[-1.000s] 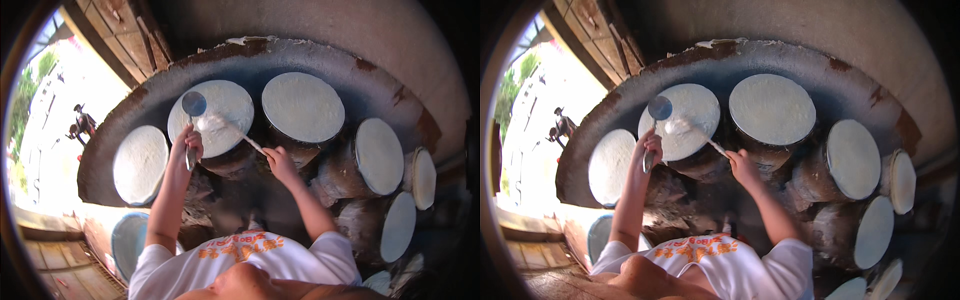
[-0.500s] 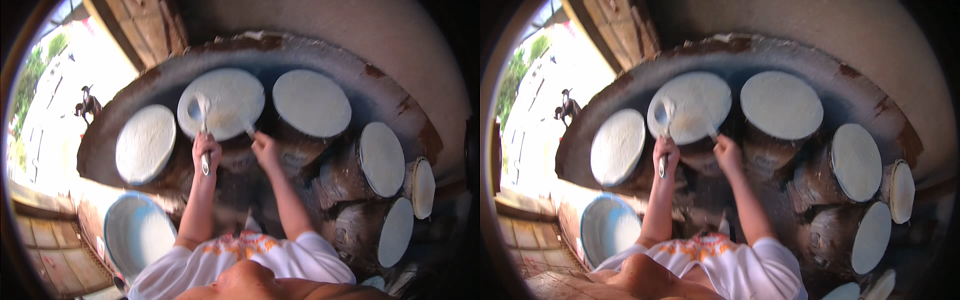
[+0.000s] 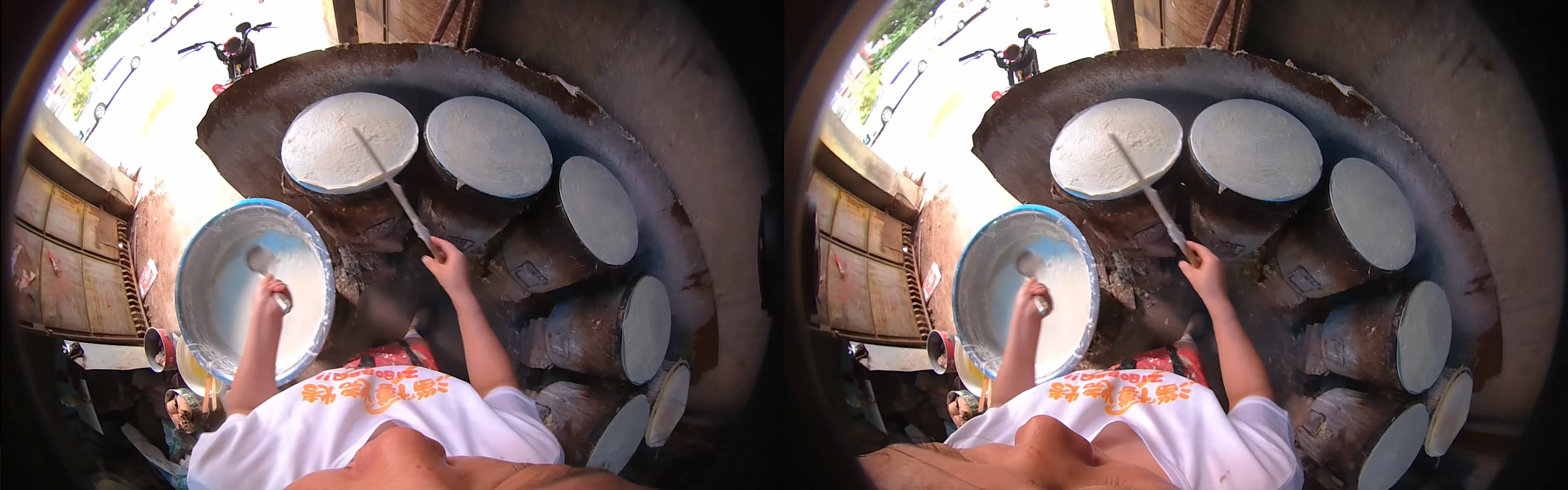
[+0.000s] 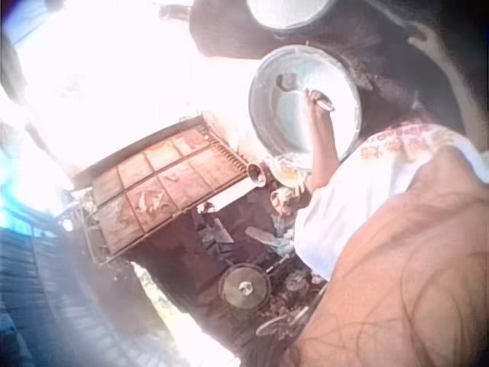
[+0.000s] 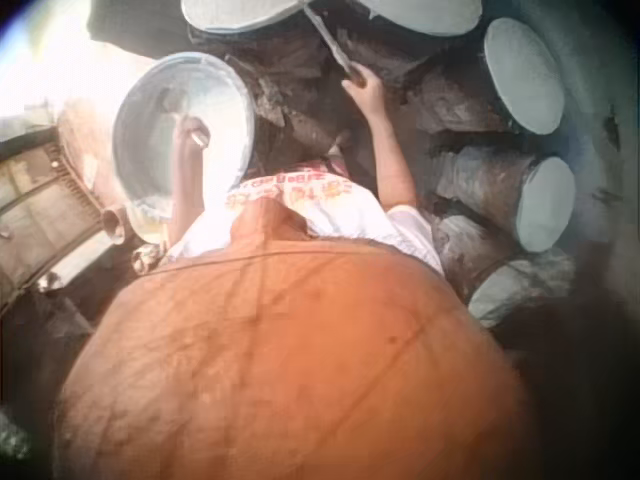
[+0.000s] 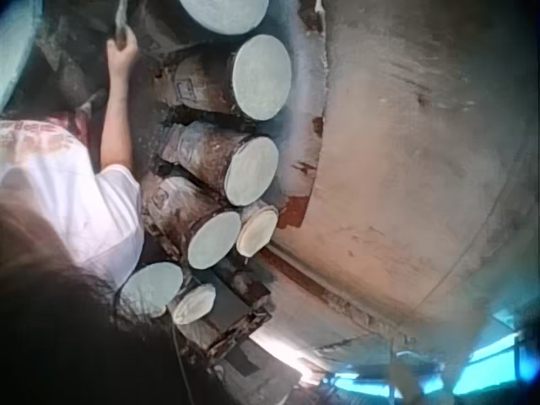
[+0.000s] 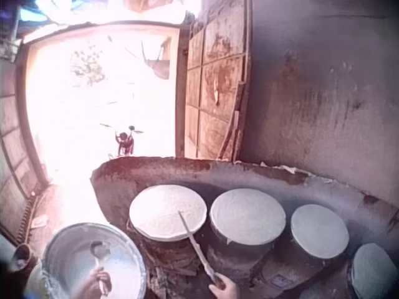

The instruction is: The person prepares thin flatbreads on a series of heated drums. They spread batter using a ladle, flip the cooked breads using a thin stick, and stack them to the side.

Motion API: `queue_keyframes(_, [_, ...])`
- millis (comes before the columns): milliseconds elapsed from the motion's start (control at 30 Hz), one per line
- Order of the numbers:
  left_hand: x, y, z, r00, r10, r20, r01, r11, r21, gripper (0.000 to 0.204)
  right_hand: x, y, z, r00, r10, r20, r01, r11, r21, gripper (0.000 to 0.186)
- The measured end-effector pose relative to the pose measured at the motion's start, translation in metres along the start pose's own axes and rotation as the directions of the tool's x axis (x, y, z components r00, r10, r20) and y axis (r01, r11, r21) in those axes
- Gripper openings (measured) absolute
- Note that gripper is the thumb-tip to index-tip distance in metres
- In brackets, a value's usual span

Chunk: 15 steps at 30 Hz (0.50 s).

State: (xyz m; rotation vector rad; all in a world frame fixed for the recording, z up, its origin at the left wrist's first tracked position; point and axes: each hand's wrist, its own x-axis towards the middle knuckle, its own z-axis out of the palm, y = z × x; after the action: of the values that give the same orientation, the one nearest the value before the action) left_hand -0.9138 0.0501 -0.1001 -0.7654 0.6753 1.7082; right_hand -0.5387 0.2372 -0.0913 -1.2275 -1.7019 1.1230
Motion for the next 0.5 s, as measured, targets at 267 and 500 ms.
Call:
queue_keyframes(267, [0.053, -0.109, 0.061, 0.996, 0.088, -0.003, -0.071, 0.825, 0.56, 0.037, 0.155, -0.05, 0.104, 0.927, -0.302, 0.221, 0.373, 0.796, -0.477, 0.034])
queue_keyframes(500, [0.081, -0.039, 0.148, 0.286, 0.191, 0.939, -0.543, -0.775, 0.323, 0.043, 0.215, -0.036, 0.116, 0.821, -0.289, 0.492, 0.51, 0.757, -0.407, 0.021])
